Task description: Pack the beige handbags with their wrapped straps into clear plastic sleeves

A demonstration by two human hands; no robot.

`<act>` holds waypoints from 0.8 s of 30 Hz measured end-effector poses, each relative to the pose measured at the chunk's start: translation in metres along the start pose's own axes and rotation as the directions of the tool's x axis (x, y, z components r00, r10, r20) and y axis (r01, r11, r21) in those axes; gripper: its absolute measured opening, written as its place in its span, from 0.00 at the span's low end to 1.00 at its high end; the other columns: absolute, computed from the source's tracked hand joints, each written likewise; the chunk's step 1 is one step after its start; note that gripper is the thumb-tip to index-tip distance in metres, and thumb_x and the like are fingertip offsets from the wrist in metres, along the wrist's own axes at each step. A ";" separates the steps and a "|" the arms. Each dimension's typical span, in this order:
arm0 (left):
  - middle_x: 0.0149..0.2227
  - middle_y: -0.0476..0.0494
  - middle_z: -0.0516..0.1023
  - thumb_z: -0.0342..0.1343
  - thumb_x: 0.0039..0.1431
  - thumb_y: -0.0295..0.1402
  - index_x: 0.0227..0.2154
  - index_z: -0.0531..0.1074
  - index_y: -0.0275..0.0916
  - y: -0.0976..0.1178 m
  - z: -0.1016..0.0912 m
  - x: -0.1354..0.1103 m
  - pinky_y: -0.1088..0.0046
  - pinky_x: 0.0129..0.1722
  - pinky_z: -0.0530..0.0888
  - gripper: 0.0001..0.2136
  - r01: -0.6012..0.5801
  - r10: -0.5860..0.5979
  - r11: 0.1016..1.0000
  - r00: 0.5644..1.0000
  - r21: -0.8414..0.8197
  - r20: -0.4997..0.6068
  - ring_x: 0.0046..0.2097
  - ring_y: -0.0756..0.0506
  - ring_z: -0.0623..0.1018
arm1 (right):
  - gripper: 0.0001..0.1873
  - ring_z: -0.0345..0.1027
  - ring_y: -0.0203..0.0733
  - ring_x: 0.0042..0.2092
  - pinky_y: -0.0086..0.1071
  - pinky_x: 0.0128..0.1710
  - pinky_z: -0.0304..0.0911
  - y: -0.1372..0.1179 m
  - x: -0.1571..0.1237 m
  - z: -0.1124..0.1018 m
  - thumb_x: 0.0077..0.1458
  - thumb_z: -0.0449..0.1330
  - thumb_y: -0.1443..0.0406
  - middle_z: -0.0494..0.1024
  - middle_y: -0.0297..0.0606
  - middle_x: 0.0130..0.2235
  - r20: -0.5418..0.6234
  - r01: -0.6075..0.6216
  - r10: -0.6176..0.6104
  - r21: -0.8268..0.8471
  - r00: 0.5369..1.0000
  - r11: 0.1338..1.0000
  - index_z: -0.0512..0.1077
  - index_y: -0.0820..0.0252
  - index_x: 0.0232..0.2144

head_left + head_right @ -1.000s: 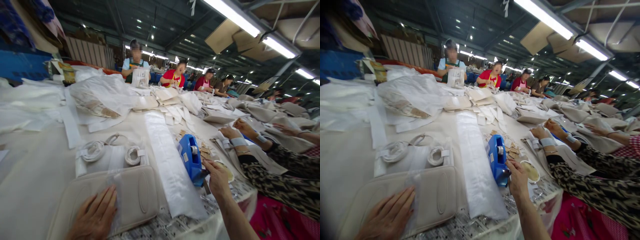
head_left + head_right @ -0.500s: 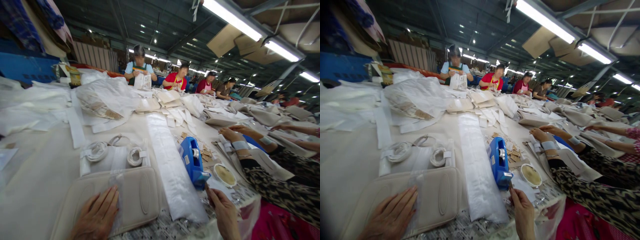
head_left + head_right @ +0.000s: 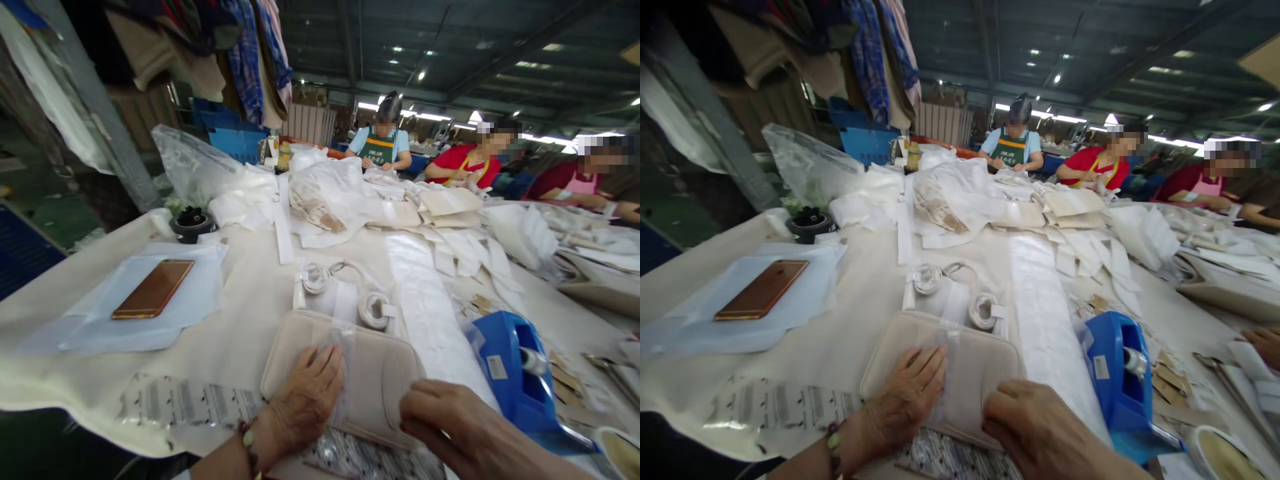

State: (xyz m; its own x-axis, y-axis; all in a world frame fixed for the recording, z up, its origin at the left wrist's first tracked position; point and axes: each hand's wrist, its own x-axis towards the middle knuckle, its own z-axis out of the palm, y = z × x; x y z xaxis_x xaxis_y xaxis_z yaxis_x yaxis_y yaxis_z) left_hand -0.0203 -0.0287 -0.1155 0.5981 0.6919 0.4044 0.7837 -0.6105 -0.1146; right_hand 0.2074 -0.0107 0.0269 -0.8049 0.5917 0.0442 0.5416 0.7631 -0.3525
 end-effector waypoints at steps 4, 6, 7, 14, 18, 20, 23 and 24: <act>0.57 0.35 0.66 0.45 0.63 0.32 0.54 0.63 0.31 0.000 -0.002 0.001 0.57 0.55 0.59 0.18 0.000 0.000 1.000 1.000 -0.027 0.003 0.58 0.39 0.64 | 0.10 0.69 0.36 0.29 0.28 0.27 0.57 0.018 0.070 -0.001 0.56 0.55 0.70 0.75 0.32 0.25 0.187 0.110 -0.060 -0.269 0.980 0.957 0.69 0.56 0.24; 0.56 0.35 0.67 0.45 0.64 0.33 0.53 0.64 0.31 -0.001 -0.004 0.002 0.57 0.55 0.59 0.17 0.001 -0.002 1.000 1.000 -0.028 -0.012 0.57 0.39 0.65 | 0.09 0.70 0.38 0.29 0.30 0.29 0.56 0.030 0.092 0.003 0.55 0.56 0.71 0.75 0.33 0.25 0.230 0.137 -0.052 -0.375 0.972 0.917 0.71 0.57 0.25; 0.56 0.35 0.68 0.45 0.64 0.33 0.52 0.65 0.30 -0.001 -0.004 0.002 0.57 0.55 0.59 0.17 0.004 -0.004 1.000 1.000 -0.027 -0.020 0.57 0.39 0.65 | 0.09 0.70 0.38 0.30 0.30 0.30 0.56 0.034 0.100 0.005 0.55 0.56 0.71 0.76 0.33 0.26 0.242 0.146 -0.047 -0.409 0.969 0.901 0.72 0.57 0.26; 0.57 0.35 0.67 0.43 0.64 0.33 0.53 0.65 0.30 -0.001 -0.006 0.002 0.58 0.55 0.58 0.18 0.000 -0.001 1.000 1.000 -0.030 -0.026 0.57 0.38 0.65 | 0.05 0.73 0.44 0.33 0.32 0.33 0.56 0.043 0.129 0.014 0.51 0.60 0.70 0.79 0.40 0.28 0.280 0.166 -0.035 -0.462 0.959 0.871 0.76 0.59 0.27; 0.57 0.35 0.67 0.43 0.64 0.34 0.53 0.65 0.31 -0.002 -0.003 0.003 0.58 0.55 0.59 0.18 0.015 -0.016 0.999 1.000 -0.030 -0.021 0.57 0.38 0.65 | 0.01 0.72 0.44 0.30 0.31 0.25 0.52 0.049 0.143 0.016 0.46 0.65 0.67 0.79 0.39 0.25 0.283 0.104 0.031 -0.450 0.958 0.887 0.78 0.59 0.24; 0.55 0.37 0.69 0.44 0.64 0.36 0.52 0.66 0.32 -0.004 0.006 0.003 0.59 0.54 0.60 0.18 0.012 -0.012 1.000 0.997 0.006 -0.073 0.56 0.40 0.66 | 0.04 0.71 0.42 0.27 0.30 0.22 0.49 0.053 0.148 0.015 0.42 0.68 0.64 0.78 0.36 0.23 0.278 0.072 0.058 -0.436 0.959 0.897 0.78 0.58 0.23; 0.48 0.42 0.76 0.45 0.64 0.37 0.46 0.71 0.36 -0.007 0.024 0.001 0.65 0.49 0.64 0.15 -0.018 0.048 0.994 0.960 0.112 -0.277 0.51 0.44 0.70 | 0.09 0.68 0.37 0.26 0.27 0.20 0.47 0.059 0.151 0.012 0.37 0.71 0.61 0.76 0.30 0.22 0.269 0.047 0.070 -0.406 0.961 0.913 0.77 0.56 0.23; 0.45 0.44 0.77 0.45 0.64 0.37 0.44 0.72 0.37 -0.008 0.030 0.000 0.67 0.47 0.65 0.14 -0.023 0.069 0.990 0.939 0.138 -0.338 0.49 0.45 0.71 | 0.11 0.67 0.35 0.26 0.26 0.19 0.47 0.060 0.151 0.011 0.36 0.72 0.60 0.76 0.28 0.22 0.261 0.036 0.076 -0.401 0.962 0.915 0.77 0.56 0.24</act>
State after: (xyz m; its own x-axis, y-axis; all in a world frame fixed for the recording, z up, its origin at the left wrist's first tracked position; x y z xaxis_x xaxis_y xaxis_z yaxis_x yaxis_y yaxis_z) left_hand -0.0213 -0.0122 -0.1418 0.5584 0.4771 0.6786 0.7856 -0.5669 -0.2478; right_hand 0.1154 0.1219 0.0026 -0.7966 0.5598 -0.2280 0.5638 0.8242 0.0539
